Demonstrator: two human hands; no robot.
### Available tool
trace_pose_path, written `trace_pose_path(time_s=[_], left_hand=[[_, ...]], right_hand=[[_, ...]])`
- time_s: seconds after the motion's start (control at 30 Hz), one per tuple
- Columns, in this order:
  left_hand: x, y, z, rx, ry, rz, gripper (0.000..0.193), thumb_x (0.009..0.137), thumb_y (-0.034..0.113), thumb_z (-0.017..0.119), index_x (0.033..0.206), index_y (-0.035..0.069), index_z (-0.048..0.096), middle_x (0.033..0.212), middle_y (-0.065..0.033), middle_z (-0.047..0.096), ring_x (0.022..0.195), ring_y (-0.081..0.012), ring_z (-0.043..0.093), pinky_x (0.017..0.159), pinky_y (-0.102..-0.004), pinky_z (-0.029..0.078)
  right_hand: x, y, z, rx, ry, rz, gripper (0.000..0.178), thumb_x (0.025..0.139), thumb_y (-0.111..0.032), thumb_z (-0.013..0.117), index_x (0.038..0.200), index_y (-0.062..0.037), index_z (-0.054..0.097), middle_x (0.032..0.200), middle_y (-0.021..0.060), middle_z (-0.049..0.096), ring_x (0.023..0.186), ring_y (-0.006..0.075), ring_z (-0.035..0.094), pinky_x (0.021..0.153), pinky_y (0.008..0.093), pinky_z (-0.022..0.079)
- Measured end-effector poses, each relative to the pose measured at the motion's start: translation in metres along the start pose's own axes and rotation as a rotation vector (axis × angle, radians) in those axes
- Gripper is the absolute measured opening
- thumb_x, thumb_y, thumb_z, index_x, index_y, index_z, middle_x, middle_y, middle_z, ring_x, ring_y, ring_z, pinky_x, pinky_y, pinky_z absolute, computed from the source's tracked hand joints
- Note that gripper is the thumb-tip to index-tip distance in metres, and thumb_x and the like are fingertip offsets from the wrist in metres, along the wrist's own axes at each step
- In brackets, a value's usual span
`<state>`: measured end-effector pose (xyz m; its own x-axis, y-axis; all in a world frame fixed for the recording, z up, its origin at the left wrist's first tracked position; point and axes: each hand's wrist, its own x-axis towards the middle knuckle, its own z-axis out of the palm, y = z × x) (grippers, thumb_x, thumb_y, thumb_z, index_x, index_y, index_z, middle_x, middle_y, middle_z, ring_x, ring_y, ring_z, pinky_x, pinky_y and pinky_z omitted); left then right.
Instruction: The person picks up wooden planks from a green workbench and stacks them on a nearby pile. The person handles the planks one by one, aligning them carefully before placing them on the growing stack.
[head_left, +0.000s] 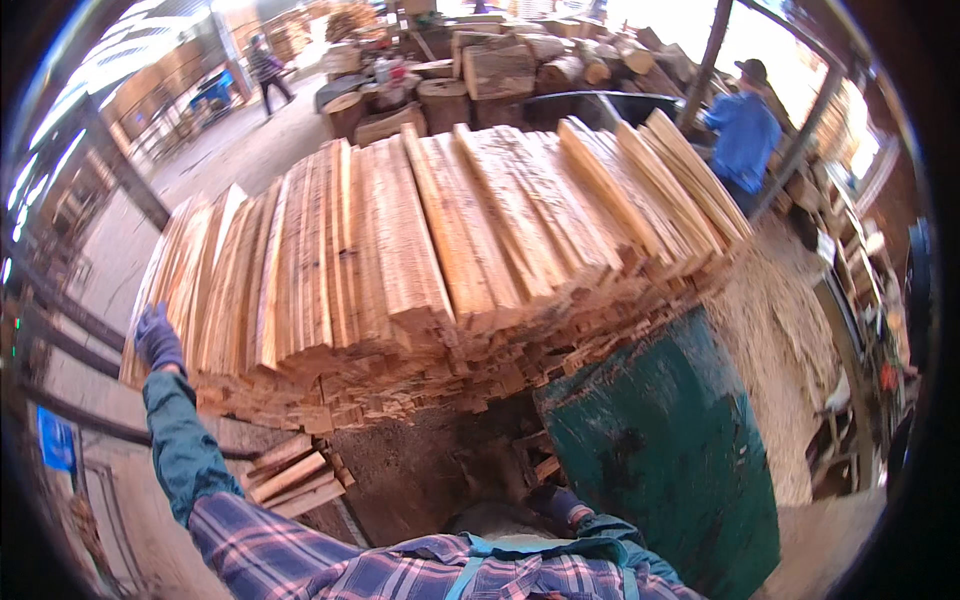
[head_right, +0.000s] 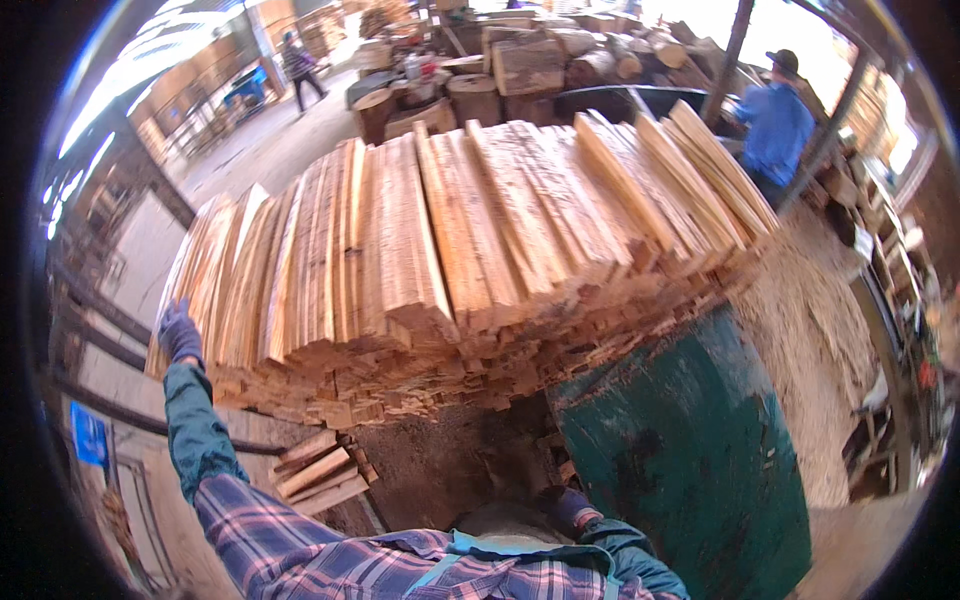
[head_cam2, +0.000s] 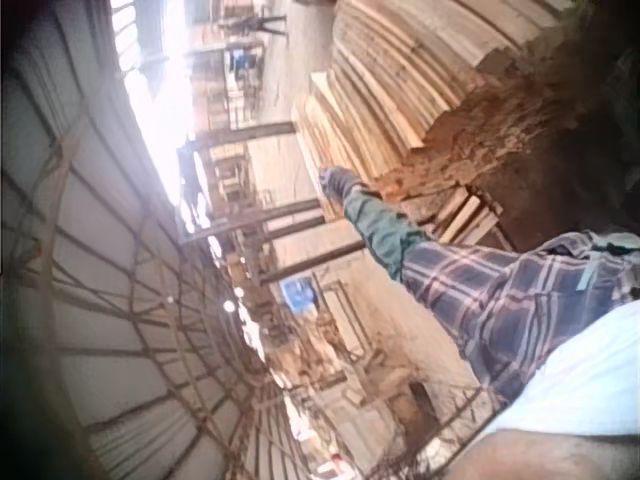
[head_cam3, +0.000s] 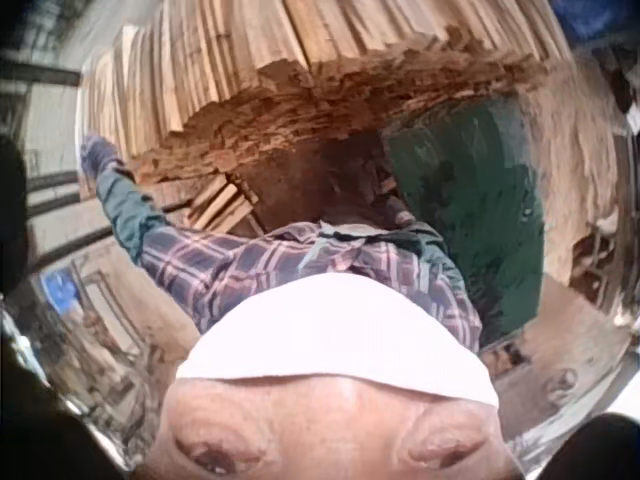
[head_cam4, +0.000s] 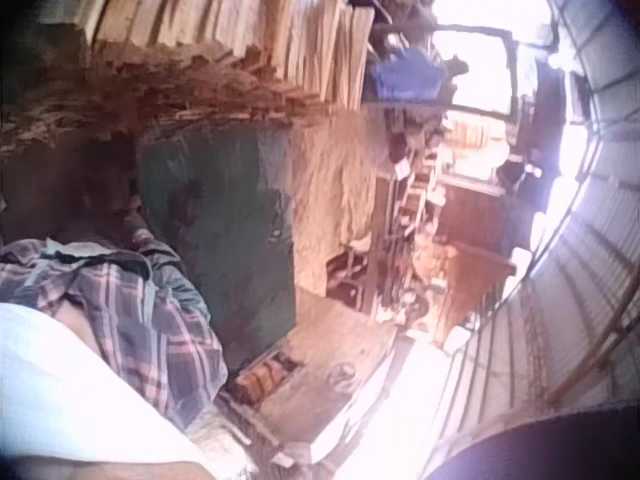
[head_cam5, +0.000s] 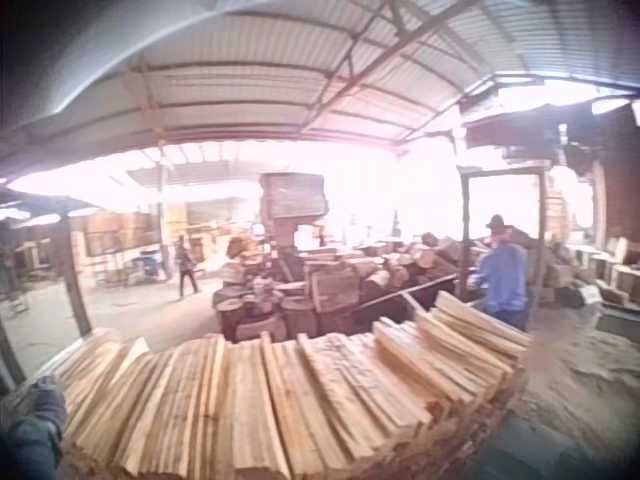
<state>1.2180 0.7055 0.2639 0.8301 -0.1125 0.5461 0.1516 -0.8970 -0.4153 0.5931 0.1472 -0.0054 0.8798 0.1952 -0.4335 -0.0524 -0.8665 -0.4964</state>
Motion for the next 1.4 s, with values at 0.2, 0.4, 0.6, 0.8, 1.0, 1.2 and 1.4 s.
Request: trace_pose_path(time_s=[0.2,0.4,0.6,0.8,1.0,1.2,1.4], left_hand=[[0.042,0.122,-0.121,-0.656,0.361,0.218,0.030,0.094,0.013,0.057,0.121,0.005,0.064,0.125,-0.0148,0.065,0.116,-0.0308,0.061,0.101,-0.0392,0.047],[-0.067,0.396,-0.396,-1.540,0.312,1.030,0.025,0.091,0.005,0.063,0.116,0.002,0.066,0.117,-0.0149,0.067,0.113,-0.0300,0.063,0.100,-0.0386,0.047],[-0.298,0.558,-0.524,-1.598,0.159,1.897,0.022,0.086,-0.001,0.063,0.107,0.003,0.069,0.108,-0.0156,0.070,0.103,-0.0320,0.066,0.093,-0.0393,0.051],[-0.606,0.554,-0.587,-1.308,-0.886,2.396,0.025,0.085,-0.001,0.064,0.109,0.002,0.069,0.105,-0.0155,0.070,0.101,-0.0274,0.068,0.091,-0.0349,0.052],[-0.835,0.517,-0.673,-0.974,-0.884,2.919,0.023,0.086,0.006,0.067,0.109,0.007,0.069,0.112,-0.0127,0.069,0.104,-0.0303,0.067,0.089,-0.0373,0.054],[-0.970,0.445,-0.756,-0.825,-0.778,3.180,0.023,0.089,0.013,0.065,0.111,0.010,0.067,0.111,-0.0119,0.070,0.104,-0.0332,0.065,0.087,-0.0412,0.055],[-1.013,0.439,-0.722,-0.686,-1.574,2.851,0.045,0.092,0.019,0.069,0.133,0.012,0.054,0.123,-0.0127,0.065,0.110,-0.0259,0.064,0.095,-0.0404,0.052]], right_hand=[[-0.014,0.010,0.038,0.391,-0.015,0.386,0.038,0.099,-0.032,0.046,0.120,-0.0098,0.068,0.121,0.0183,0.067,0.112,0.0327,0.064,0.099,0.0404,0.046],[-0.038,0.027,0.102,0.807,0.493,0.247,0.041,0.095,-0.035,0.054,0.123,-0.0088,0.067,0.127,0.0170,0.064,0.119,0.0308,0.059,0.102,0.0399,0.043],[-0.206,0.007,0.099,1.027,0.962,0.773,0.044,0.085,-0.040,0.064,0.114,-0.0084,0.069,0.109,0.0195,0.070,0.100,0.0339,0.066,0.085,0.0442,0.051],[-0.392,-0.040,0.299,2.011,2.505,0.737,0.050,0.095,-0.040,0.060,0.136,-0.0117,0.054,0.132,0.0087,0.059,0.102,0.0228,0.064,0.090,0.0416,0.052],[-0.585,-0.073,0.428,1.662,3.366,0.634,0.065,0.096,-0.049,0.057,0.149,-0.0148,0.040,0.152,0.0123,0.042,0.138,0.0330,0.038,0.114,0.0482,0.030],[-0.721,-0.037,0.498,1.356,3.118,1.422,0.087,0.083,-0.054,0.074,0.146,-0.0030,0.042,0.150,0.0118,0.044,0.134,0.0282,0.041,0.112,0.0431,0.032],[-0.727,-0.010,0.487,1.085,3.253,1.348,0.091,0.075,-0.058,0.080,0.137,0.0034,0.052,0.138,0.0127,0.058,0.119,0.0267,0.056,0.104,0.0347,0.043]])
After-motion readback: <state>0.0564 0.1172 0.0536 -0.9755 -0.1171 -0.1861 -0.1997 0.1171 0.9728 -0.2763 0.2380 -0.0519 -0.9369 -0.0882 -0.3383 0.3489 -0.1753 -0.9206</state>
